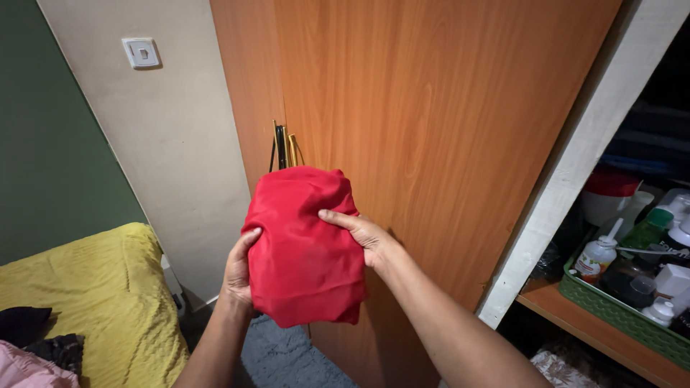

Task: Fold laundry on a bed and place it on a shelf.

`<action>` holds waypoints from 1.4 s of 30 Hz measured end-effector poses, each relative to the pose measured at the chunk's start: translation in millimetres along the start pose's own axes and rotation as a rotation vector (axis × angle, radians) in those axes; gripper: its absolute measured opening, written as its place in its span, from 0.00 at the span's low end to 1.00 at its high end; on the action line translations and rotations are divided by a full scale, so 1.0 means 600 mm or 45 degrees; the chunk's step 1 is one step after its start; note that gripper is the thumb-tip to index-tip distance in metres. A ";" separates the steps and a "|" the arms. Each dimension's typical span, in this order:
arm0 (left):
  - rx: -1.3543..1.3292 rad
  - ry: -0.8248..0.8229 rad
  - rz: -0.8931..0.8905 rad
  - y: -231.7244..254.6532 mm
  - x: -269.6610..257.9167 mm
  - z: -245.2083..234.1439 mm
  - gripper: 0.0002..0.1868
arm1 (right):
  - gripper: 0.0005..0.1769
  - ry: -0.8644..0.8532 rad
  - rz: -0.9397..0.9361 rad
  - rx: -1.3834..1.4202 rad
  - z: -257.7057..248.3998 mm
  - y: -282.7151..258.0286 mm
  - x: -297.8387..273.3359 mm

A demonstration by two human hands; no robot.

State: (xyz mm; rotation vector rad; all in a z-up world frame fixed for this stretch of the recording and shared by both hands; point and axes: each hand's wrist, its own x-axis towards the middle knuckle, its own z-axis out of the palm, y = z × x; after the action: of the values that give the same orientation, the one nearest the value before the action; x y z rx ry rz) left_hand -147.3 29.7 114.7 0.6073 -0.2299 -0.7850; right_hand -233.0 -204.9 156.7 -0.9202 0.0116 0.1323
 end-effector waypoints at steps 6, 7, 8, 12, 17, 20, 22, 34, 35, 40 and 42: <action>-0.142 -0.451 -0.005 -0.012 -0.013 0.041 0.43 | 0.25 -0.108 0.025 0.069 -0.023 0.002 0.013; -0.185 -0.605 -0.027 -0.014 -0.011 0.044 0.47 | 0.25 -0.122 0.033 0.083 -0.023 0.000 0.013; -0.182 -0.609 -0.027 -0.018 -0.002 0.037 0.47 | 0.25 -0.124 0.029 0.082 -0.023 -0.003 0.011; -0.134 -0.516 -0.059 -0.026 0.030 0.018 0.42 | 0.24 -0.014 -0.023 -0.006 -0.038 -0.006 0.024; 0.129 -0.202 -0.095 -0.010 0.092 -0.025 0.38 | 0.25 0.247 -0.160 -0.098 -0.046 -0.016 0.029; 0.257 0.184 -0.095 -0.009 0.069 0.001 0.38 | 0.26 0.257 -0.245 -0.057 -0.044 -0.022 0.020; 0.203 0.366 -0.091 -0.012 0.028 0.045 0.44 | 0.27 0.291 -0.354 -0.125 -0.017 -0.033 0.000; 0.440 0.033 0.136 0.003 0.022 0.106 0.32 | 0.27 0.256 -0.337 -0.272 0.007 -0.085 -0.036; 0.446 0.013 0.140 0.005 0.029 0.105 0.32 | 0.27 0.257 -0.357 -0.278 0.012 -0.099 -0.043; 0.412 -0.338 0.067 0.010 0.069 0.164 0.34 | 0.28 0.407 -0.441 -0.435 0.027 -0.192 -0.092; 0.444 -0.412 0.056 0.023 0.077 0.230 0.35 | 0.28 0.329 -0.540 -0.381 0.043 -0.241 -0.120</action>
State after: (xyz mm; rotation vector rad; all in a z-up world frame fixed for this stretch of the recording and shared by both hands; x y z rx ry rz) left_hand -164.0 -54.7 232.9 0.7985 -0.6852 -0.8044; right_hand -288.5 -278.9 291.9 -1.2132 0.0365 -0.3891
